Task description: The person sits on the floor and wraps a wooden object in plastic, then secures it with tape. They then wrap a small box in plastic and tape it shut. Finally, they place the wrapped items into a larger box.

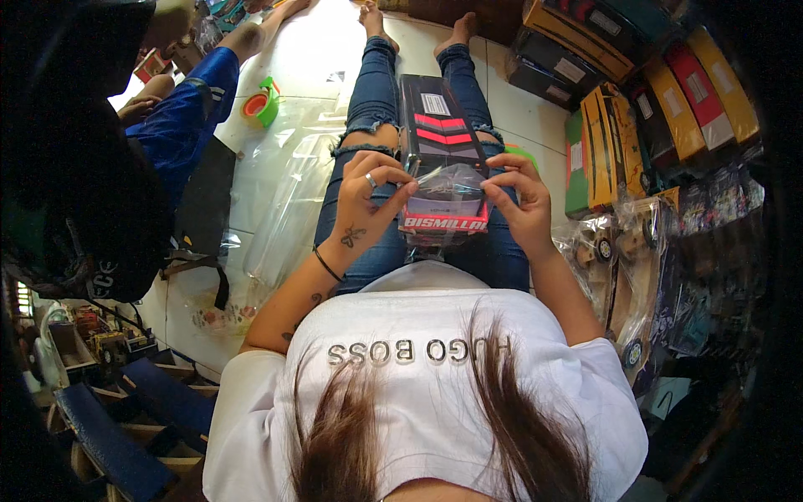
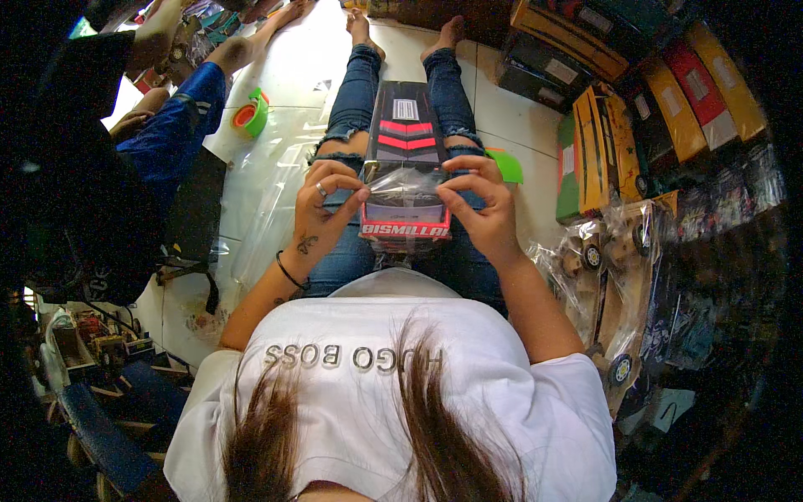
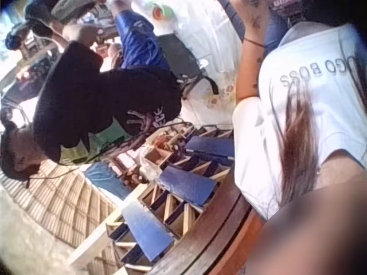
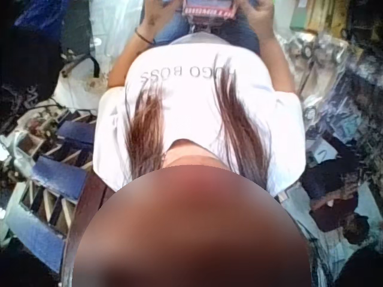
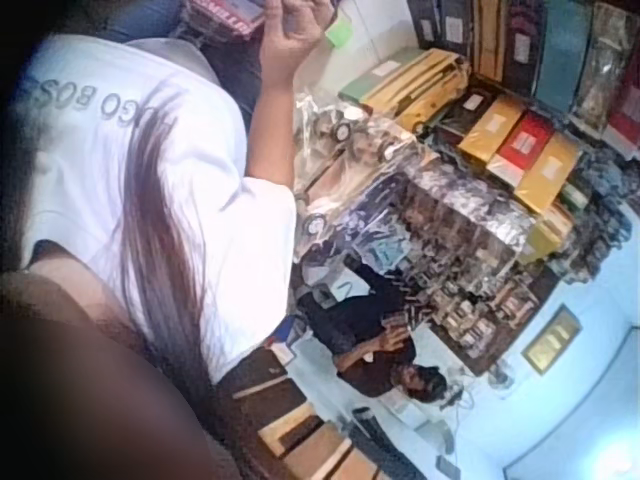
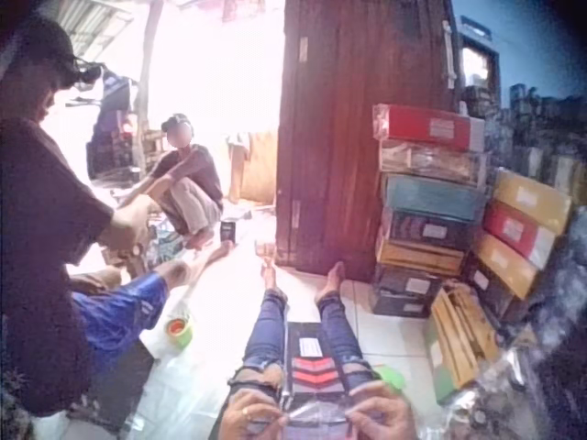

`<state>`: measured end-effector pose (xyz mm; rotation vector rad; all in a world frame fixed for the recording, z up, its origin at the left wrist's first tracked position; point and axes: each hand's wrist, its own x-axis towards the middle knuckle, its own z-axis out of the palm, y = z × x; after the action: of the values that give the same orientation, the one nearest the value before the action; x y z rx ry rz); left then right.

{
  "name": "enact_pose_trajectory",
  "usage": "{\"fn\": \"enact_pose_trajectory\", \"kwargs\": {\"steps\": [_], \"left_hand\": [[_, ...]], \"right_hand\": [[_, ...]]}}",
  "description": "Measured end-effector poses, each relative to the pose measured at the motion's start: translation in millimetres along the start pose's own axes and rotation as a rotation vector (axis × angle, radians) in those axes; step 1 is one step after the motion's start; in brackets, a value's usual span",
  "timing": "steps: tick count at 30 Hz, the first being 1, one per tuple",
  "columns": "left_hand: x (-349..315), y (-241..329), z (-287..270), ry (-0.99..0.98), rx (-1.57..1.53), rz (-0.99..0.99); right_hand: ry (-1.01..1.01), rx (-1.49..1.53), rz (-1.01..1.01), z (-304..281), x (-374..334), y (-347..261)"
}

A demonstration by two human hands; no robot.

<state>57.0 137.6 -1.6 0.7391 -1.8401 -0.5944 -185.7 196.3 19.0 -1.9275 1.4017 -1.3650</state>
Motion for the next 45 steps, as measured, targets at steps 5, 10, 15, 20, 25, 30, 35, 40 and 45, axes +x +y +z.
{"fn": "enact_pose_trajectory", "kwargs": {"steps": [5, 10, 15, 20, 25, 30, 35, 40, 45], "left_hand": [[3, 3, -5, -0.022, 0.105, 0.113], [14, 8, -9, -0.08, 0.128, 0.144], [24, 15, -2, -0.21, 0.102, 0.065], [21, 8, -14, -0.188, 0.142, 0.129], [12, -13, -20, -0.175, 0.182, 0.244], [14, -9, -22, -0.182, 0.127, 0.199], [29, 22, -3, -0.229, 0.014, 0.028], [40, 35, 13, -0.23, -0.022, -0.121], [40, 30, 12, -0.269, -0.558, -0.473]], "right_hand": [[-0.126, -0.143, -0.12, -5, 7, -6], [-0.125, -0.048, -0.093, -3, 25, -16], [-0.317, 0.063, 0.023, -7, 50, -25], [-0.264, -0.011, -0.033, -22, 43, -19], [-0.176, -0.023, -0.045, -8, 7, 4], [-0.121, -0.023, -0.056, -6, 6, 0], [-0.189, -0.077, -0.135, -3, 36, -29], [-0.198, -0.104, -0.202, -4, 61, -42], [-0.281, 0.021, -0.088, -6, 64, -43]]}}
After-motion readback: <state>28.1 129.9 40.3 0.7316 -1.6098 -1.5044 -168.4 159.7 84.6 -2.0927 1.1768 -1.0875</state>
